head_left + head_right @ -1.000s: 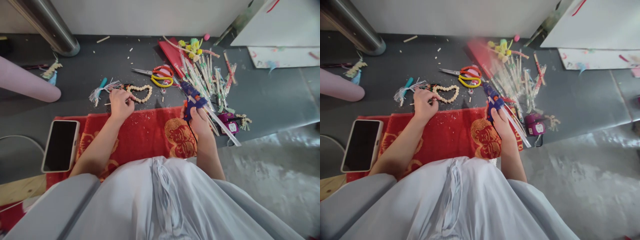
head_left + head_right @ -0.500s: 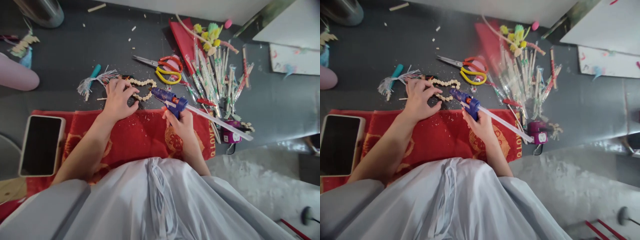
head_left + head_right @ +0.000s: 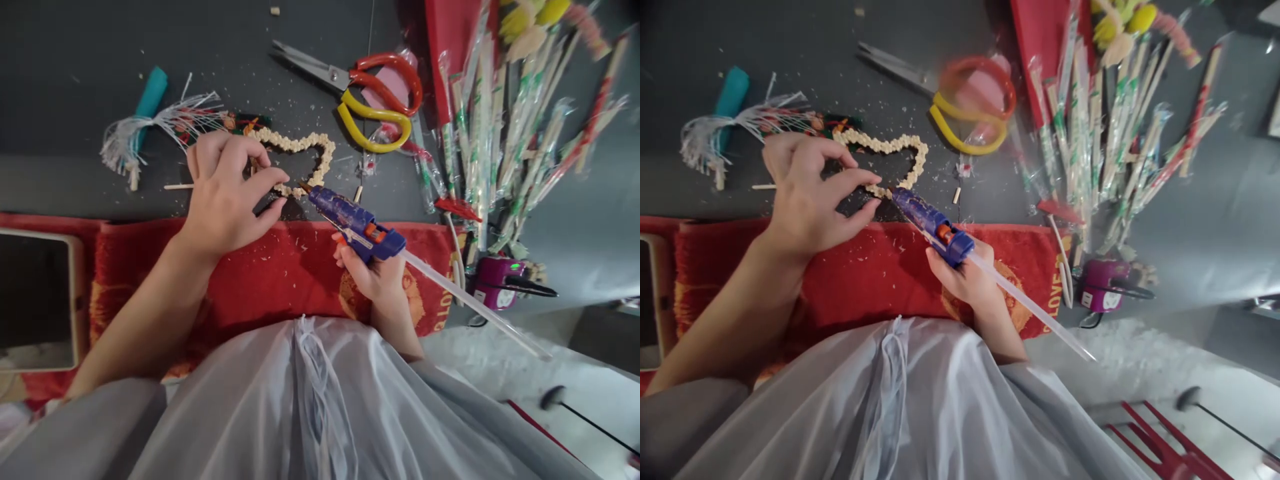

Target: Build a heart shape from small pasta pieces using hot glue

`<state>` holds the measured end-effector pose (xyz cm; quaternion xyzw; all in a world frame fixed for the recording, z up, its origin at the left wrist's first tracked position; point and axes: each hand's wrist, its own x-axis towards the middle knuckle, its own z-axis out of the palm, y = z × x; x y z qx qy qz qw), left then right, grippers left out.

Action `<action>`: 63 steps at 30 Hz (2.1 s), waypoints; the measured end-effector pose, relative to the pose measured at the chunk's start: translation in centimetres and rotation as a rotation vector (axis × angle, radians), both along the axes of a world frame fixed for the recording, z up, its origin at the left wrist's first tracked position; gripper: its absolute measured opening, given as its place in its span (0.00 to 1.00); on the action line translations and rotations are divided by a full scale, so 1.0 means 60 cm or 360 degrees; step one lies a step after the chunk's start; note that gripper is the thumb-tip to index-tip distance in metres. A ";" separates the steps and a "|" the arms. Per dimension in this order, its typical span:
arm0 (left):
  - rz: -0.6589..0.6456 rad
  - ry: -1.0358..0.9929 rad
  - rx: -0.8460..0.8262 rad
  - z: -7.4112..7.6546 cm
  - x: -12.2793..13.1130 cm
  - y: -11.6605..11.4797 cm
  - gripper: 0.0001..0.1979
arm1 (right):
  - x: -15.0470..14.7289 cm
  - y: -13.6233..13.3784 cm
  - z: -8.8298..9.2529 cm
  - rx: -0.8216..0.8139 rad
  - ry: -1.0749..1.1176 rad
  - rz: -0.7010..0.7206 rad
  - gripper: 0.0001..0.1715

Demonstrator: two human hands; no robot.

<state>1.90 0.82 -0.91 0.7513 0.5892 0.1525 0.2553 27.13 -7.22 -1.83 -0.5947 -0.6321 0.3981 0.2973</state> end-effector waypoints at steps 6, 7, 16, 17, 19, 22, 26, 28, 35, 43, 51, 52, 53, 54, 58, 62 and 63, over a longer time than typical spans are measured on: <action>-0.0039 0.0036 -0.0036 -0.003 -0.002 -0.003 0.12 | -0.008 0.008 0.032 0.0437 -0.0217 0.0271 0.05; -0.0047 0.0053 -0.0050 -0.004 -0.003 -0.003 0.12 | -0.011 0.010 0.036 0.0457 -0.0264 0.0299 0.06; -0.0054 0.0032 -0.0079 -0.009 -0.007 -0.003 0.14 | -0.019 0.018 0.047 0.0459 -0.0387 0.0326 0.10; -0.0051 0.0042 -0.0070 -0.009 -0.007 -0.002 0.14 | -0.020 0.018 0.047 0.0449 -0.0398 0.0331 0.10; -0.0057 0.0067 -0.0074 -0.008 -0.006 -0.002 0.14 | -0.021 0.018 0.045 0.0465 -0.0404 0.0336 0.11; -0.0076 0.0073 -0.0078 -0.007 -0.006 0.000 0.14 | -0.022 0.016 0.041 0.0531 -0.0392 0.0317 0.13; -0.0074 0.0028 -0.0092 -0.006 -0.005 0.002 0.15 | -0.022 0.014 0.038 0.0503 -0.0388 0.0300 0.13; -0.0055 0.0037 -0.0103 -0.006 -0.004 0.002 0.13 | -0.022 0.015 0.039 0.0493 -0.0385 0.0304 0.13; -0.0022 -0.0108 -0.0102 -0.006 -0.004 0.002 0.11 | -0.024 0.017 0.041 0.0473 -0.0378 0.0279 0.15; 0.0003 0.0073 -0.0127 0.000 -0.001 0.003 0.13 | -0.021 0.015 0.037 0.0466 -0.0387 0.0271 0.12; -0.0044 0.0098 -0.0047 -0.004 -0.005 0.000 0.18 | -0.019 0.016 0.038 0.0448 -0.0375 0.0292 0.15; -0.0041 0.0082 -0.0053 -0.004 -0.005 0.000 0.17 | -0.019 0.016 0.038 0.0452 -0.0376 0.0292 0.15; -0.0033 0.0064 -0.0062 -0.003 -0.004 0.001 0.17 | -0.019 0.015 0.037 0.0451 -0.0379 0.0293 0.15; -0.0021 0.0051 -0.0076 -0.002 -0.004 0.001 0.16 | -0.018 0.015 0.037 0.0445 -0.0381 0.0293 0.13; 0.0025 0.0080 -0.0124 0.000 -0.001 0.003 0.15 | -0.016 0.012 0.036 0.0394 -0.0374 0.0292 0.10; -0.0046 0.0138 -0.0093 0.000 -0.003 0.003 0.17 | -0.014 0.010 0.035 0.0400 -0.0377 0.0310 0.10; -0.0072 0.0138 -0.0072 -0.001 -0.004 0.003 0.17 | -0.014 0.010 0.035 0.0403 -0.0379 0.0312 0.10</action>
